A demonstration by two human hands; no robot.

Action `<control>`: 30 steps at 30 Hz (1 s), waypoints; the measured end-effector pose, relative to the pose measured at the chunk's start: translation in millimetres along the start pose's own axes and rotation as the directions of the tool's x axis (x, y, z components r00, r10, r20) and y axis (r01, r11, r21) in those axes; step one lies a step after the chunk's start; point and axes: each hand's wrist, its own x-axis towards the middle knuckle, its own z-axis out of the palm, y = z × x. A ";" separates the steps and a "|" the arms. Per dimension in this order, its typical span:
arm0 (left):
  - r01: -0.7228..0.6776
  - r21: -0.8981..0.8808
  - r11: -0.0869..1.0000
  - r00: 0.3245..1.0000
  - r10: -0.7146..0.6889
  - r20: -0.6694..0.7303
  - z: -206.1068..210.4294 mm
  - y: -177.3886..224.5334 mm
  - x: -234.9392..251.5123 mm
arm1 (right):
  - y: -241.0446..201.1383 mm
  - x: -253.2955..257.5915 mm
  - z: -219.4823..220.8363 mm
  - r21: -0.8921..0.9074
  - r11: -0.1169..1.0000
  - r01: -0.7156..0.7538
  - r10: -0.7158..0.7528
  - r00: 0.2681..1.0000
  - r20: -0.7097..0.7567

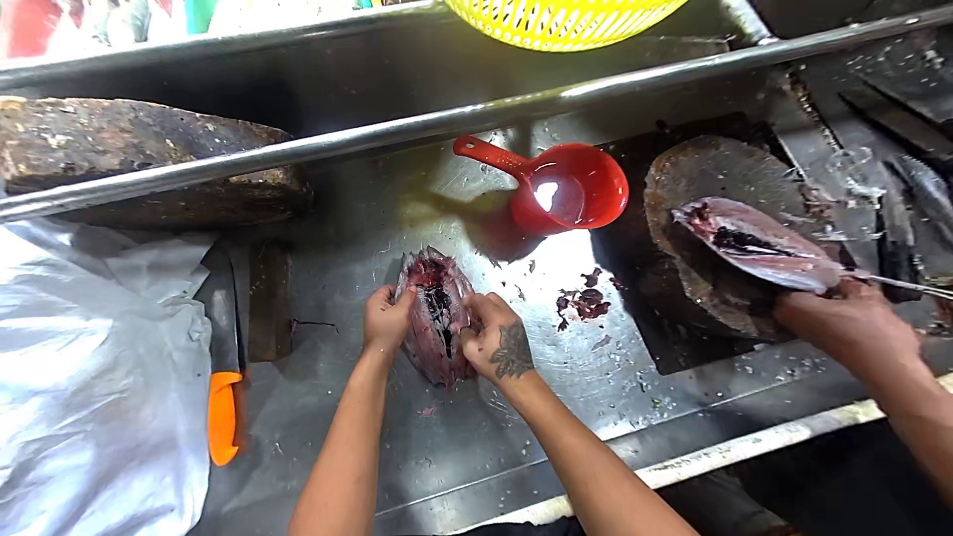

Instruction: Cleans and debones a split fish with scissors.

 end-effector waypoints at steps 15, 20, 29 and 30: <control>0.132 0.044 0.990 0.985 -0.136 0.104 -5.1 -2.3 -30.0 | 3.7 -30.9 1.8 0.242 0.957 -0.159 0.180 0.981 -0.067; 0.109 -0.124 0.986 0.994 -0.109 0.004 6.3 -8.0 -40.0 | 7.9 -57.7 -10.6 0.176 0.974 -0.144 0.101 0.967 0.233; 0.081 -0.333 0.939 0.993 -0.103 -0.051 15.7 -15.4 -38.8 | 8.4 -76.2 0.6 0.415 0.848 -0.328 0.245 0.939 0.242; 0.073 -0.344 0.936 0.994 -0.098 -0.057 16.1 -16.3 -37.8 | 9.6 -75.3 1.4 0.489 0.790 -0.370 0.299 0.929 0.220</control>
